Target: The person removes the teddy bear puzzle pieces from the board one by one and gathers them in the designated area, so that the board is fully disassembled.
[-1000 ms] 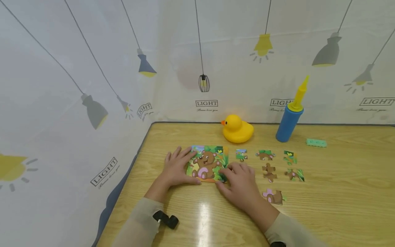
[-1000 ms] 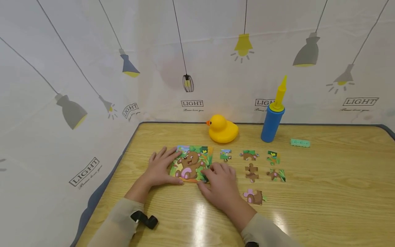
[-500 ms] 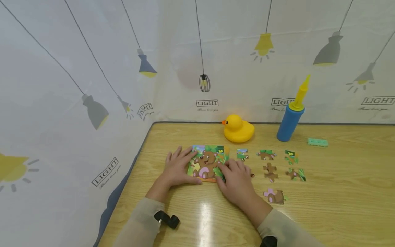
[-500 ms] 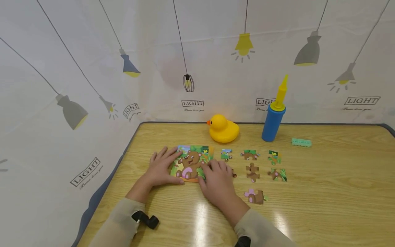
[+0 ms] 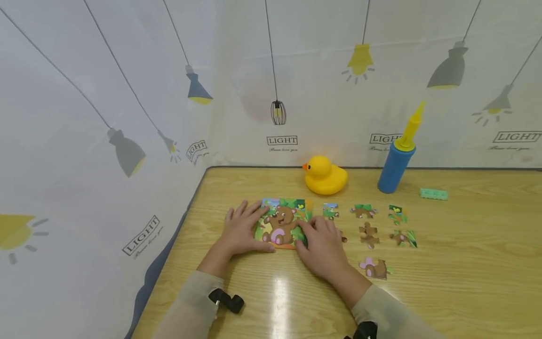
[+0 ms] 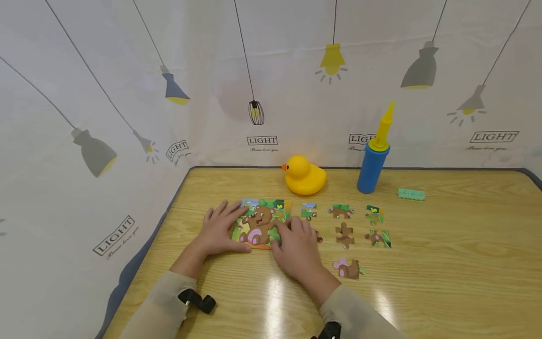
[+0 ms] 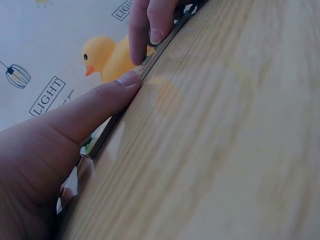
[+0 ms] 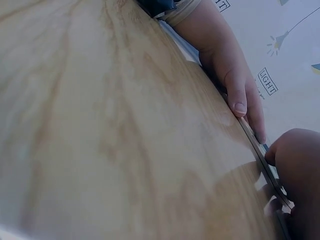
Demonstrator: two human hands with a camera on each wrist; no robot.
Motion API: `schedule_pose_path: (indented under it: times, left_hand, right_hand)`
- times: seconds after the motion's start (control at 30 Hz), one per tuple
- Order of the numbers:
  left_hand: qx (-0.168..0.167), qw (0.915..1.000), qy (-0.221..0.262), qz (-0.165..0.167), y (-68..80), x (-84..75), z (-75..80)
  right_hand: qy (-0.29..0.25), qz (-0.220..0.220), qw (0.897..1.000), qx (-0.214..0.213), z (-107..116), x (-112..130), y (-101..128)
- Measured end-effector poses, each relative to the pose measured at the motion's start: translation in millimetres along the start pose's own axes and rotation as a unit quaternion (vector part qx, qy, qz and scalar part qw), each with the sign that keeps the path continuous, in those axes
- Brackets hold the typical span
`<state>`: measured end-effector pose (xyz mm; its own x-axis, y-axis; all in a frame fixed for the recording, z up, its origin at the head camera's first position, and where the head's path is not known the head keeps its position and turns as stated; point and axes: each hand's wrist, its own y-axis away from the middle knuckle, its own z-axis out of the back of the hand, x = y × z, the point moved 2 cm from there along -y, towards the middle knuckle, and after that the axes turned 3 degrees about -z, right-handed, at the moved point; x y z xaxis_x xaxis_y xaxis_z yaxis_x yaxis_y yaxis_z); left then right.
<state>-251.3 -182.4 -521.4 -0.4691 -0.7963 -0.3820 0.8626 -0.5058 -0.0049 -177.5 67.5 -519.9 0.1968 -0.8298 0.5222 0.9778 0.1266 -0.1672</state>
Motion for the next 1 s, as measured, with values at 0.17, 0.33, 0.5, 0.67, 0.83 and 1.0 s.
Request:
schedule_pose_path:
  times: [0.17, 0.33, 0.5, 0.67, 0.83, 1.0]
  left_hand:
    - [0.0, 1.0, 0.001, -0.001, 2.3, -0.4, 1.8]
    - [0.005, 1.0, -0.005, 0.001, 2.4, 0.5, 0.9]
    - [0.009, 0.9999, -0.011, 0.001, 0.6, 1.0, 0.0]
    - [0.013, 0.9998, -0.012, -0.001, 0.4, 1.1, 0.1]
    - [0.011, 0.9999, -0.009, -0.005, 1.4, -0.1, 1.4]
    - [0.014, 0.9999, -0.01, -0.003, 1.9, -2.1, 3.3]
  right_hand:
    - [-0.011, -0.019, 1.0, 0.013, -2.1, 0.0, -2.3]
    - [-0.039, -0.036, 0.998, 0.018, -1.5, -1.3, -4.2]
    - [-0.056, -0.044, 0.997, 0.026, 1.6, -2.0, -6.1]
    - [-0.062, -0.049, 0.996, 0.038, 4.7, -1.5, -7.6]
    - [-0.066, -0.053, 0.995, 0.048, 6.2, -0.5, -8.8]
    - [-0.071, -0.056, 0.995, 0.051, 6.9, -0.4, -8.7]
